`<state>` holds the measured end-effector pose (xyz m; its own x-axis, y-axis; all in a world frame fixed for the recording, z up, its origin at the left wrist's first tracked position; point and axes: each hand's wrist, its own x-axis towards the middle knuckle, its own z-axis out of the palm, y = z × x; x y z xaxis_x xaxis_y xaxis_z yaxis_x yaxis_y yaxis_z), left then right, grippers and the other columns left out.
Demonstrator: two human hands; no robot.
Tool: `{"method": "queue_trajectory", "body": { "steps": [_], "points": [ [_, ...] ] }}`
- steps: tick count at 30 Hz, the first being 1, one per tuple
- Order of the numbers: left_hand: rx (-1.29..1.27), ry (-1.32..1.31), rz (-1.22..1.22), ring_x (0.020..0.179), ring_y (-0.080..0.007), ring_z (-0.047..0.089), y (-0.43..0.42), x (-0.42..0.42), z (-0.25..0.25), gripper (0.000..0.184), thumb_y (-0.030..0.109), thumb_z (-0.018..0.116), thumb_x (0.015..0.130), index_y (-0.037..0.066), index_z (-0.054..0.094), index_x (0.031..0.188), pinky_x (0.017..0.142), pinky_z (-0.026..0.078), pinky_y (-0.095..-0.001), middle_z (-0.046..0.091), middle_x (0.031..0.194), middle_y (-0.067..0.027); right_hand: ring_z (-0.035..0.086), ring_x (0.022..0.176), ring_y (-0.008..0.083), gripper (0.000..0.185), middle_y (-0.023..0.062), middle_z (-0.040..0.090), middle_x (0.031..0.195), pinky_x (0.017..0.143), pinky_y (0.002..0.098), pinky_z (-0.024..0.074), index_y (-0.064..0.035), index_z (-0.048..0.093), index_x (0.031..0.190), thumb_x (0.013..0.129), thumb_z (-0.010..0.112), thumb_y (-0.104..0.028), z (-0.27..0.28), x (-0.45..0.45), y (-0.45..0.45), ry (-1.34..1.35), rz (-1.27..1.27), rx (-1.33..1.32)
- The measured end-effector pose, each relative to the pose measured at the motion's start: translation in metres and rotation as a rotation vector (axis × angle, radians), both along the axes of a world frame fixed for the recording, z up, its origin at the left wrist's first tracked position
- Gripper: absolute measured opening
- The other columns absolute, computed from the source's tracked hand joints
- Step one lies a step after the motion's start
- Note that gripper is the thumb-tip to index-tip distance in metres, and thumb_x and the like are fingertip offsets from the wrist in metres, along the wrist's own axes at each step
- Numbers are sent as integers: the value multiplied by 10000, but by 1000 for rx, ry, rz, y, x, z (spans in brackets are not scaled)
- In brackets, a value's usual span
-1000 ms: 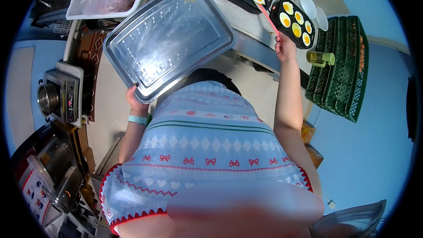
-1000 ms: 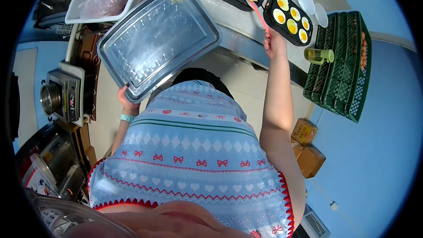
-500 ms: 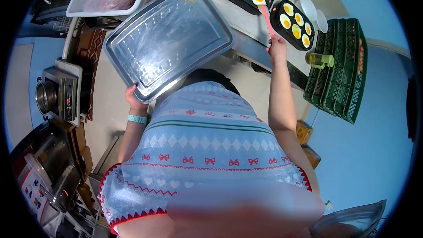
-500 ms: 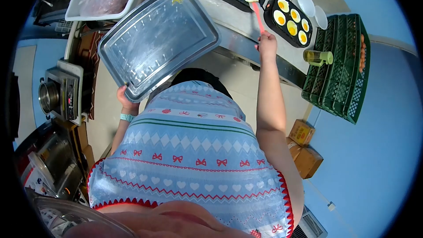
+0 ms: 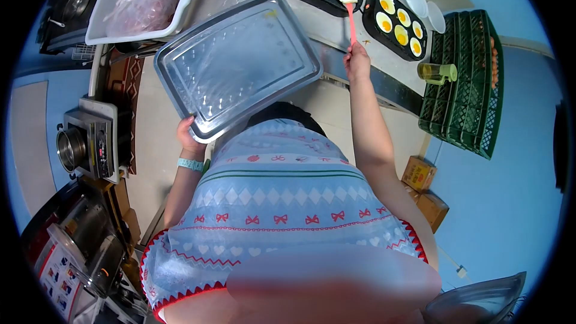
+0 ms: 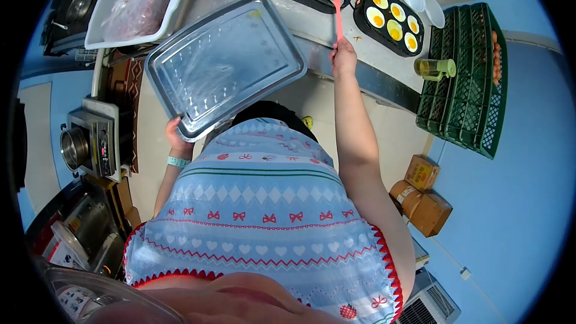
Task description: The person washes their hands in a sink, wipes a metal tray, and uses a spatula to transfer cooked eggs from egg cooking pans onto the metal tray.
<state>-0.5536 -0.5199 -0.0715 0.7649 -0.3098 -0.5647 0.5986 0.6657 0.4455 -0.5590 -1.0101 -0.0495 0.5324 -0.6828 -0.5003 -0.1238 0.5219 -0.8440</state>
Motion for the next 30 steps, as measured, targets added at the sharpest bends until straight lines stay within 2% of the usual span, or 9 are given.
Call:
{"method": "queue_trajectory", "body": {
  "steps": [8,13,17,18,20,25,27,29,30],
  "points": [
    [-3,31,-83,943,-348,623,-28,15,-15,541,229,576,690,-82,538,1131,889,487,-445,632,1035,-201,372,523,33,242,-35,492,727,453,165,331,-73,535,1176,976,457,-184,-1,-32,0,-112,121,36],
    [3,44,-153,922,-343,631,-38,21,-29,506,249,571,712,-96,567,1083,887,491,-434,642,1006,-211,365,536,21,302,-44,489,736,457,157,327,-40,498,1239,977,458,-185,33,-61,11,-113,230,69],
    [7,52,-177,795,-301,647,-54,23,-17,335,242,570,723,-43,619,894,792,519,-403,657,851,-168,373,543,24,293,-44,492,737,466,160,332,-36,504,1226,976,456,-181,58,-77,42,-63,405,111],
    [44,25,-178,775,-292,644,-52,22,-33,295,231,569,725,-28,621,856,765,522,-398,652,817,-155,375,545,25,287,-43,495,740,469,159,331,-36,508,1218,975,459,-178,60,-78,52,-48,439,136],
    [-165,32,-237,811,-307,640,-63,26,-11,348,195,556,767,-82,598,973,788,522,-408,647,900,-183,389,568,29,282,-37,501,757,481,165,337,-34,519,1211,971,465,-170,57,-78,69,-45,515,181],
    [-223,58,-216,904,-312,628,-83,25,12,513,108,527,718,-58,467,1200,831,519,-404,606,1052,-204,422,622,33,308,-33,500,781,505,187,365,-32,511,1242,968,463,-164,54,-49,119,64,685,146],
    [-230,87,-174,897,-313,635,-87,23,14,502,97,521,716,-70,480,1187,829,524,-407,615,1035,-204,426,593,38,304,-27,507,780,485,186,373,-30,526,1230,963,469,-164,58,-38,131,101,759,62],
    [-158,8,-243,838,-316,654,-88,24,14,455,177,536,715,-113,553,1066,820,525,-407,648,970,-218,436,578,41,306,-23,509,773,472,188,380,-25,534,1223,962,472,-172,63,-29,138,94,808,-21],
    [-158,7,-239,838,-316,654,-88,22,14,455,177,536,715,-113,553,1066,820,525,-407,648,970,-218,445,563,44,309,-19,511,765,458,190,386,-19,542,1216,960,476,-179,66,-27,140,90,845,-104]
  ]
}}
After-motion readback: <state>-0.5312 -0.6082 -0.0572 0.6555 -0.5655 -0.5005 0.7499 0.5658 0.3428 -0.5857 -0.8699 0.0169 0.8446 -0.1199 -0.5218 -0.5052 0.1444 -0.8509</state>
